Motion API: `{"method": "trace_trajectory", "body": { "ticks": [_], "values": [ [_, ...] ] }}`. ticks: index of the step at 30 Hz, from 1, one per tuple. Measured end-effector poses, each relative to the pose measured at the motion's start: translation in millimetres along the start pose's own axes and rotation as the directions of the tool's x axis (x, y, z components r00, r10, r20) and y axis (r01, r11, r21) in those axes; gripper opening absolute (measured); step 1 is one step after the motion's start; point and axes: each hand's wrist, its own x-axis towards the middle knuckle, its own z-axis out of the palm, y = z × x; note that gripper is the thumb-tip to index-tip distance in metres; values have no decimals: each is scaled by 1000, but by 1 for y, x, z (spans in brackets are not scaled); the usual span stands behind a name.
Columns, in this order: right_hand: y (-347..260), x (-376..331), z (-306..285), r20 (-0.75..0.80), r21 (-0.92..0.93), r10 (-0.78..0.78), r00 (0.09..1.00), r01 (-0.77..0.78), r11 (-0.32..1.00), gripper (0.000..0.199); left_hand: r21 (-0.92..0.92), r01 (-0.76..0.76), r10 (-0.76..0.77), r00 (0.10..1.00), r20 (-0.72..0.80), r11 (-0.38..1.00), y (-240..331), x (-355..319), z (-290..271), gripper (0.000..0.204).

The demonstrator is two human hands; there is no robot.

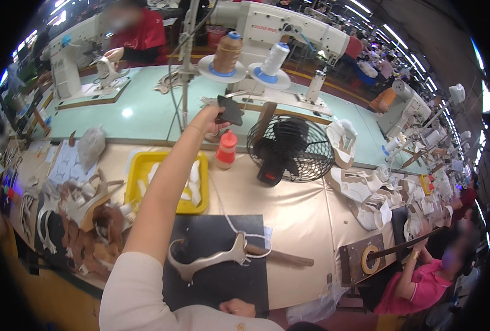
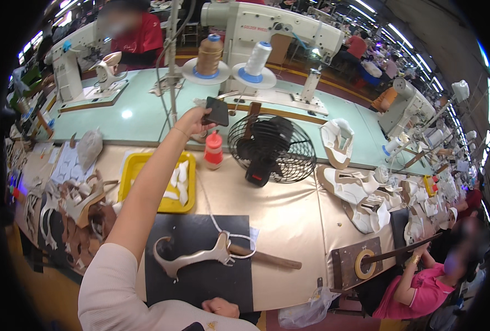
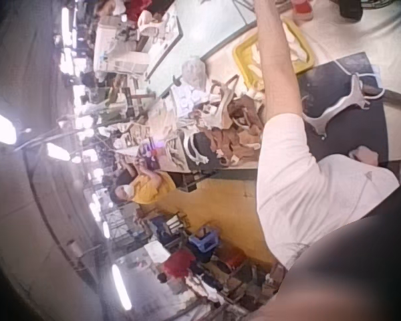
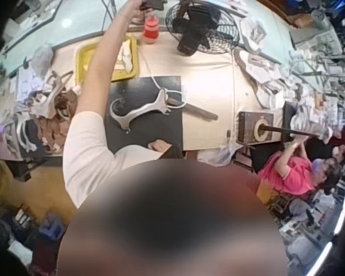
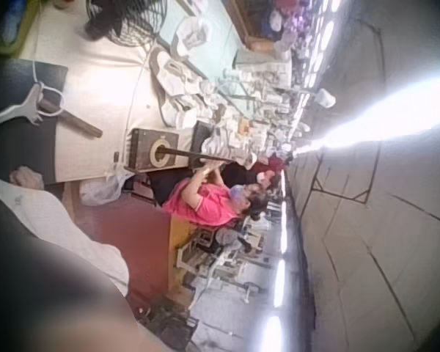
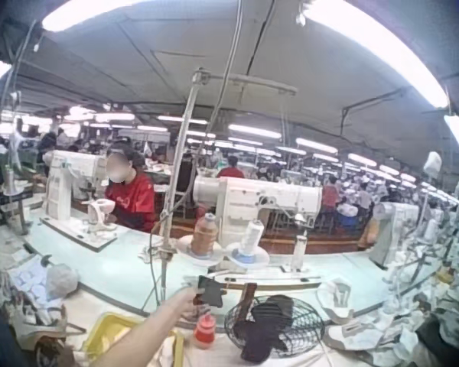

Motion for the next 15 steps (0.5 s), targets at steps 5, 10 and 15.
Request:
{"method": "trace_trajectory", "body": {
  "ticks": [5,10,15],
  "values": [
    [19,-12,18,-17,-122,-29,999,26,992,11,127,177,-179,984,0,976,-16,44,11,18],
    [53,-11,27,530,-56,150,834,-141,988,18,301,210,-191,977,-91,930,-35,51,19,36],
    [34,-18,24,153,49,107,982,-115,992,11,486,198,-213,977,-26,851,-39,79,12,39]
  ]
}}
